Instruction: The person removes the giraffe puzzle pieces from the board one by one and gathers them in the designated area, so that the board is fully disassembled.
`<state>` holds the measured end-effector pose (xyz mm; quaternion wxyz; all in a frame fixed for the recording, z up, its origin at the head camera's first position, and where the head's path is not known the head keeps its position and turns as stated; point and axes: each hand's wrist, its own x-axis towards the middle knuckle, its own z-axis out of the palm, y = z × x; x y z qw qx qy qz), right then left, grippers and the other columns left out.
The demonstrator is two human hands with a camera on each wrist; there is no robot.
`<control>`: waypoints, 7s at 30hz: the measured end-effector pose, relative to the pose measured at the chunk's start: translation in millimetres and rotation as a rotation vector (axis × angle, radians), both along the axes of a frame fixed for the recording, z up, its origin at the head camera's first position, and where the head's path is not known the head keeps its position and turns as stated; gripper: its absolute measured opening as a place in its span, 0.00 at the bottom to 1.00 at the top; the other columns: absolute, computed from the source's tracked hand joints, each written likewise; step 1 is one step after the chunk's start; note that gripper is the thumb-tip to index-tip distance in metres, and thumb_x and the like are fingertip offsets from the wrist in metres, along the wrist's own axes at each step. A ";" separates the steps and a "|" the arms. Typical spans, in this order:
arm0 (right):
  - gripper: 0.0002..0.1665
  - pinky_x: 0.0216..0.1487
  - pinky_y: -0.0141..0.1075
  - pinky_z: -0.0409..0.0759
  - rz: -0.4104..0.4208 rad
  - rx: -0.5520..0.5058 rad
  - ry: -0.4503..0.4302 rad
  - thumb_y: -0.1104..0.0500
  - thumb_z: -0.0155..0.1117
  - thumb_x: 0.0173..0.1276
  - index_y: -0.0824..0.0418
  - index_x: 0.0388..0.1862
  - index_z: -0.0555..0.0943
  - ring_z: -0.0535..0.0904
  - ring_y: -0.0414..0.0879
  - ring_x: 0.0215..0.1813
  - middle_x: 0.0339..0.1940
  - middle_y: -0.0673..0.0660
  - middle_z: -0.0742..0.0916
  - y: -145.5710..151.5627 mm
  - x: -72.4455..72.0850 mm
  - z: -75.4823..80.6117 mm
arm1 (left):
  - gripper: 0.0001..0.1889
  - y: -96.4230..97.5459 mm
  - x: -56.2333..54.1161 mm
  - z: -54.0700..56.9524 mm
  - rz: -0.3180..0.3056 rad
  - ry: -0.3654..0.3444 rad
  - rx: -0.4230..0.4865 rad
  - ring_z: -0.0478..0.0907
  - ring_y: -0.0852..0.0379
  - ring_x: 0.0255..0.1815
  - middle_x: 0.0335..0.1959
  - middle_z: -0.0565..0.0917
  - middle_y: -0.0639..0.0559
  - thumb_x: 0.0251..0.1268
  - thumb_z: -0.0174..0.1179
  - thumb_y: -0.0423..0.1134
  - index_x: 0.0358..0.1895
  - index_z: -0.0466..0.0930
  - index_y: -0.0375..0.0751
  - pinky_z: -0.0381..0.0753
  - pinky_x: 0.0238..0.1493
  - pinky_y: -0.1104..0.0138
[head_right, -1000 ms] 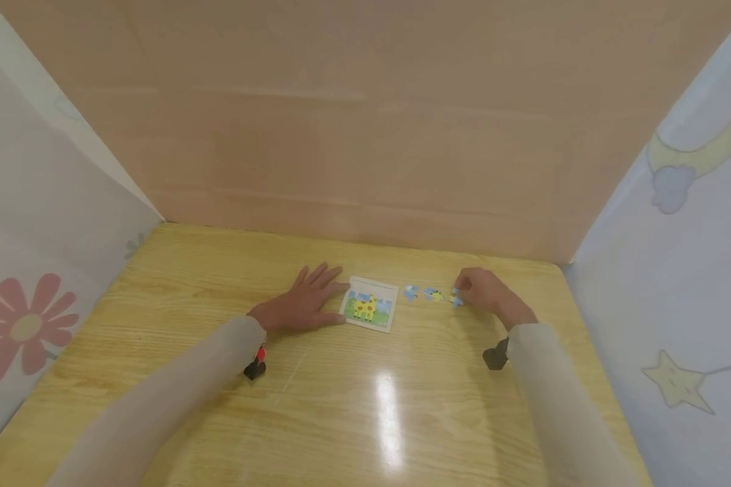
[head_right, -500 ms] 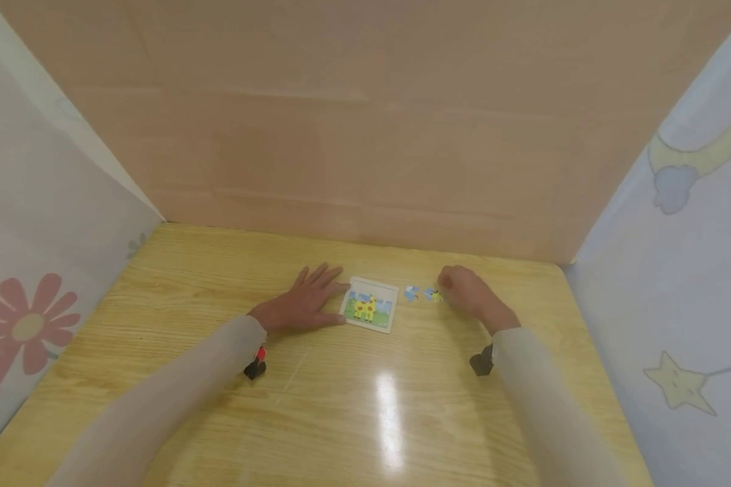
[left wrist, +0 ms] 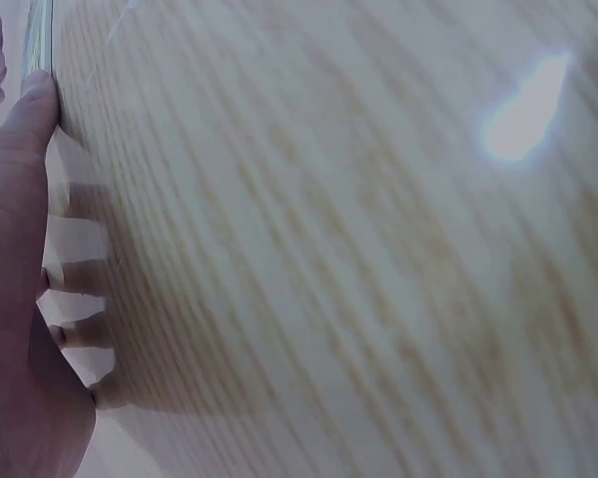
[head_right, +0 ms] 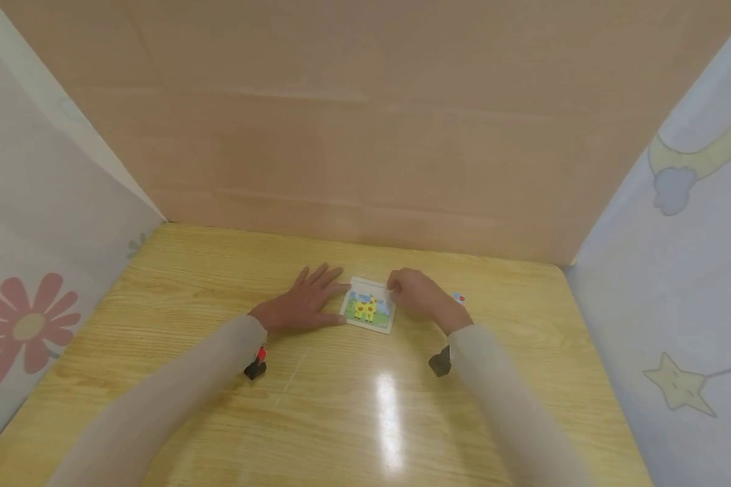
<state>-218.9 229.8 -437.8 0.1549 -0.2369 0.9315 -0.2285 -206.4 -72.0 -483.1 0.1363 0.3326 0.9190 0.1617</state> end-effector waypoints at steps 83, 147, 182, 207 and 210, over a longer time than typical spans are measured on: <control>0.05 0.37 0.34 0.74 0.053 -0.077 -0.154 0.63 0.61 0.79 0.60 0.49 0.82 0.74 0.42 0.31 0.35 0.53 0.85 -59.2 7.3 -15.0 | 0.40 -1.9 1.4 4.5 -0.023 0.015 0.011 0.36 0.32 0.91 0.91 0.46 0.42 0.79 0.53 0.68 0.86 0.59 0.55 0.37 0.85 0.29; 0.19 0.33 0.39 0.79 -0.319 -0.147 -0.128 0.56 0.55 0.87 0.71 0.60 0.77 0.81 0.51 0.34 0.45 0.67 0.85 127.0 19.2 25.7 | 0.40 -0.8 2.3 5.4 0.011 0.039 0.006 0.40 0.30 0.91 0.90 0.49 0.41 0.78 0.51 0.70 0.85 0.61 0.54 0.41 0.84 0.27; 0.08 0.50 0.43 0.84 -0.066 -0.082 -0.077 0.61 0.64 0.80 0.63 0.52 0.85 0.83 0.47 0.47 0.47 0.58 0.88 36.3 31.9 -11.2 | 0.41 -4.7 3.3 8.1 0.014 0.030 -0.020 0.39 0.30 0.91 0.90 0.49 0.40 0.79 0.50 0.69 0.87 0.57 0.55 0.40 0.84 0.27; 0.18 0.59 0.49 0.85 -0.002 0.096 -0.036 0.52 0.69 0.78 0.63 0.57 0.83 0.84 0.51 0.54 0.55 0.59 0.85 -44.2 12.9 -1.2 | 0.41 -5.8 3.0 5.9 0.018 0.026 -0.016 0.39 0.30 0.91 0.90 0.49 0.40 0.80 0.49 0.70 0.86 0.58 0.56 0.40 0.83 0.27; 0.19 0.58 0.50 0.85 -0.004 0.084 -0.070 0.54 0.68 0.78 0.65 0.58 0.82 0.84 0.52 0.53 0.55 0.60 0.85 -46.9 12.2 1.2 | 0.40 -6.1 3.8 7.0 0.020 0.019 -0.011 0.39 0.30 0.91 0.90 0.49 0.40 0.80 0.49 0.69 0.86 0.58 0.55 0.39 0.84 0.27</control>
